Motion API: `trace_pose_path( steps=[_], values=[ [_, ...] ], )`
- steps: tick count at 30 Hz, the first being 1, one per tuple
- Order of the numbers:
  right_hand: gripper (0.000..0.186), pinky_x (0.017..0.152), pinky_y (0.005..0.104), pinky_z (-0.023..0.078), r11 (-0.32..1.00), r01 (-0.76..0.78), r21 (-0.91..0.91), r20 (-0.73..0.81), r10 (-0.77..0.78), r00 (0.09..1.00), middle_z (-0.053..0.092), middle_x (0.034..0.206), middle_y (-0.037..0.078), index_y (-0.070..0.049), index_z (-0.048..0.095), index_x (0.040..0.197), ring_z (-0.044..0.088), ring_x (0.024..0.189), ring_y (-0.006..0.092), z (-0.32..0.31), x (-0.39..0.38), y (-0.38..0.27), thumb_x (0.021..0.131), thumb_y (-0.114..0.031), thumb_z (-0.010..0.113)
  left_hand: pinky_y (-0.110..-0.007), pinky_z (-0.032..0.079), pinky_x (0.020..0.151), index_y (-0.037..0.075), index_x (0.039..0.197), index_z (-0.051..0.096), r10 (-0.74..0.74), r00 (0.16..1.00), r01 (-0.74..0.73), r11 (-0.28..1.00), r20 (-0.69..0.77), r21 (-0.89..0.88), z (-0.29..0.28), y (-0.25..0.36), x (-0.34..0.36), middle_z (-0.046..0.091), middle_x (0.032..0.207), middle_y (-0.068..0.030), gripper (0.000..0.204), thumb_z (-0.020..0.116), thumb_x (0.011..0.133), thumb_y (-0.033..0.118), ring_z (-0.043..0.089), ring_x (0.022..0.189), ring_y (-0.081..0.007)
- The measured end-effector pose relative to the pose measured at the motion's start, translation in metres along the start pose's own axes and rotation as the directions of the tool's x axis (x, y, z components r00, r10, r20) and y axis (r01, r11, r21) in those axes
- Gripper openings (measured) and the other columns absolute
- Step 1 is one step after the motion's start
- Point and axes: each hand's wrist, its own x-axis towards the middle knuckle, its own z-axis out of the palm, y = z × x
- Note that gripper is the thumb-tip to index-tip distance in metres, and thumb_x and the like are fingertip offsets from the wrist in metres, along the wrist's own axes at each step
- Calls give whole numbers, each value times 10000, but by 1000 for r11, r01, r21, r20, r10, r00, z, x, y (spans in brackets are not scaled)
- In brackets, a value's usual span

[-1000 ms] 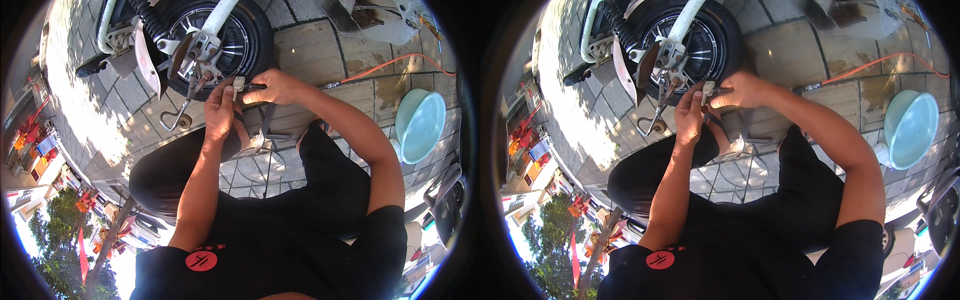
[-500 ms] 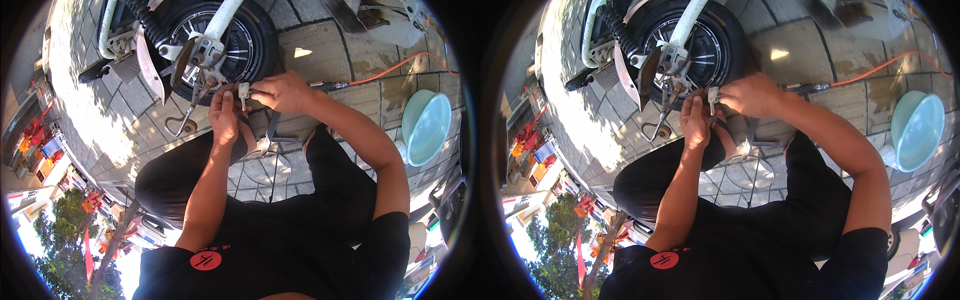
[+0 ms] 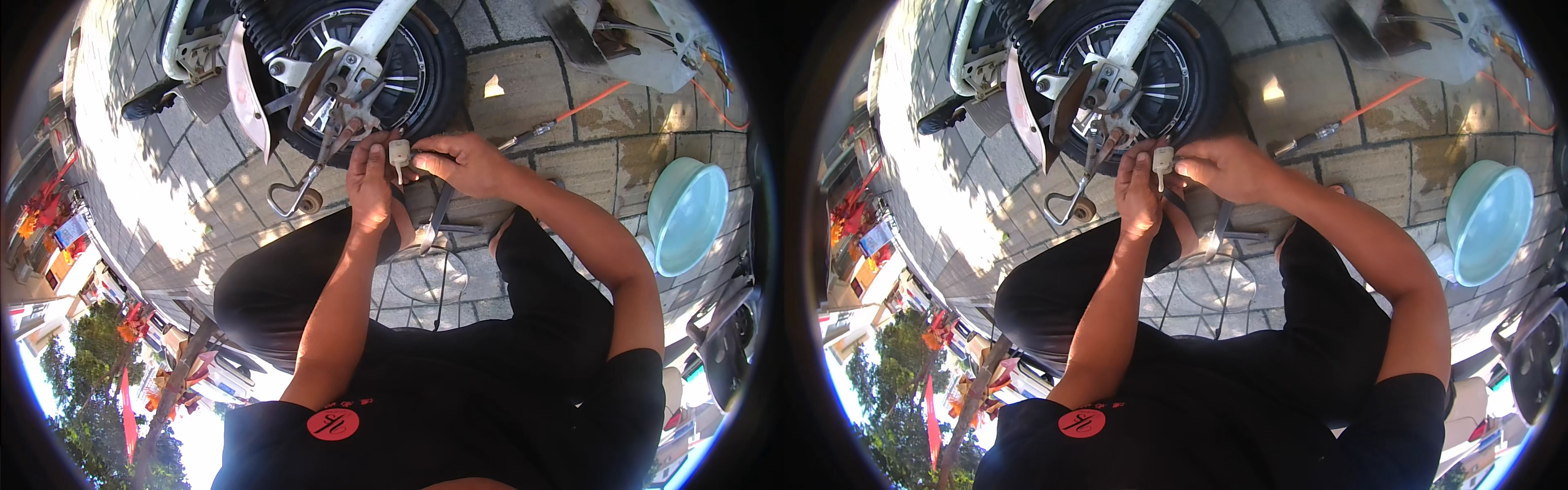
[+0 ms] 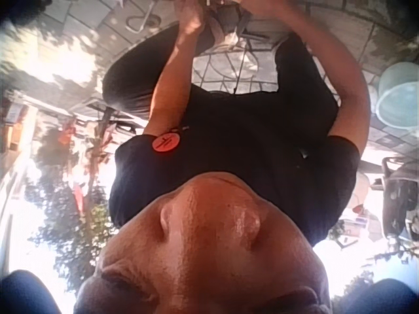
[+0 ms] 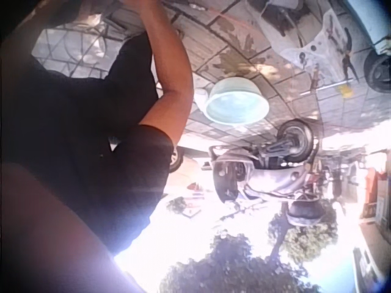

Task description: The person receives payment, then moves outside to work on a white electric scooter. They squat and use a wrench to loosen and tighten bolts on the rear wheel hub, then stand to reposition the scooter upright and adjust the handlebars.

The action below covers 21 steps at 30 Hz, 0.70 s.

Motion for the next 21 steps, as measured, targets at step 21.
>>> trace_pose_path(
  steps=[21],
  values=[
    [274, 668, 428, 545, 689, 344, -637, -49, -482, 875, 681, 865, 108, -69, 705, 1129, 687, 789, 327, 13, -26, -11, 884, -157, 788, -283, 517, 924, 14, 1345, 652, -52, 990, 57, 998, 134, -30, -4, -7, -35, 714, 1136, -31, 381, 739, 1021, 194, 645, 1010, -124]
  ],
)
